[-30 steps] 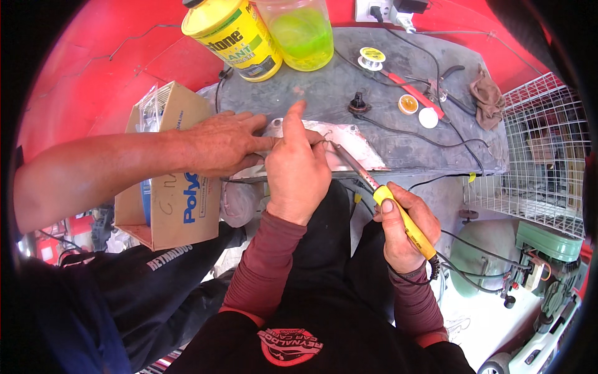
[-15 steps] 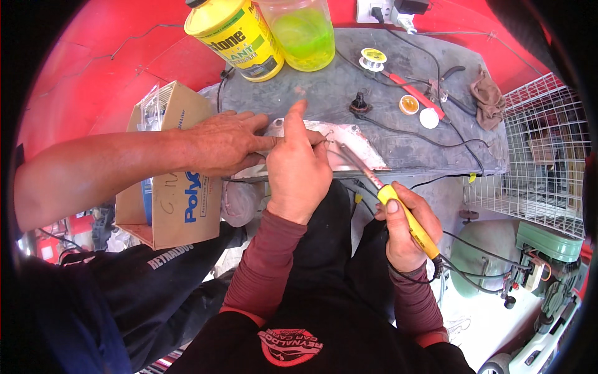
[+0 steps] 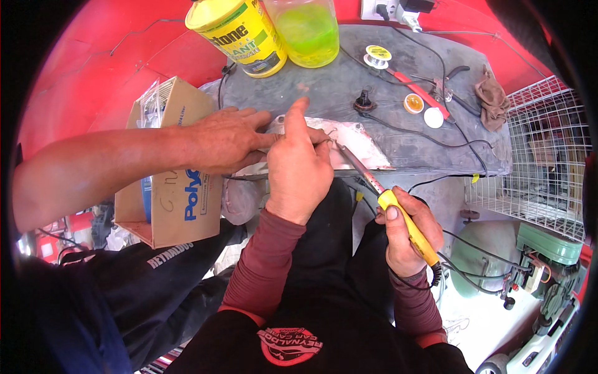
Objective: Soldering wires onto a component held by a helper on a workbench.
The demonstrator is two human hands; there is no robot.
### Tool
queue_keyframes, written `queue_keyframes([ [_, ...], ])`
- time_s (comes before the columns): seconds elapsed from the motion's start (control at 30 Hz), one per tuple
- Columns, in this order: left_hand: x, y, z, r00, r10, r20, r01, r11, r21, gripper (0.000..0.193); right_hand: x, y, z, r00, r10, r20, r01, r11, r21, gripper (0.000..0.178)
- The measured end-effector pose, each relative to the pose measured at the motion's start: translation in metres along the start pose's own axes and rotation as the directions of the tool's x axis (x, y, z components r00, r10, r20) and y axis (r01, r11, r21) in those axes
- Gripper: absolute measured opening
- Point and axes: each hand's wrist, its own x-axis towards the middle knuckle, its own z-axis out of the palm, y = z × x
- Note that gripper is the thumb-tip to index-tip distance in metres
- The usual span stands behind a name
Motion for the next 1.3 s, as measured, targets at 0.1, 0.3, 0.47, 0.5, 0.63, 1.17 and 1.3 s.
queue_keyframes([
  [0.1, 0.0, 0.0, 0.0, 1.0, -0.011, 0.004, 0.011, 1.0, 0.004, 0.068, 0.001, -0.004, 0.001, 1.0, 0.022, 0.013, -0.022, 1.0, -0.016, 0.024],
  [0.3, 0.0, -0.003, 0.002, 1.0, 0.005, -0.005, -0.005, 1.0, 0.016, 0.068, 0.0, -0.003, 0.0, 0.999, 0.035, -0.023, -0.035, 0.999, 0.038, 0.025],
  [0.47, -0.001, -0.003, 0.002, 1.0, 0.004, -0.017, -0.004, 1.0, -0.004, 0.067, 0.001, -0.001, 0.001, 1.0, -0.006, -0.002, 0.006, 1.0, 0.019, 0.025],
  [0.5, 0.0, -0.002, 0.002, 1.0, 0.002, -0.015, -0.002, 1.0, 0.003, 0.067, 0.002, -0.001, 0.001, 1.0, -0.011, 0.002, 0.011, 1.0, 0.015, 0.026],
  [0.63, 0.0, -0.002, 0.001, 1.0, 0.0, -0.007, 0.0, 1.0, 0.023, 0.067, 0.002, -0.001, 0.0, 1.0, -0.005, 0.005, 0.005, 0.999, 0.047, 0.025],
  [1.17, 0.004, 0.001, 0.0, 1.0, -0.003, 0.024, 0.002, 0.998, 0.062, 0.066, 0.011, -0.011, -0.001, 0.994, 0.11, 0.026, -0.111, 0.993, 0.034, 0.021],
  [1.3, 0.004, 0.0, 0.002, 1.0, -0.009, 0.016, 0.008, 0.998, 0.065, 0.066, 0.01, -0.012, 0.0, 0.994, 0.103, 0.024, -0.103, 0.994, 0.034, 0.021],
])
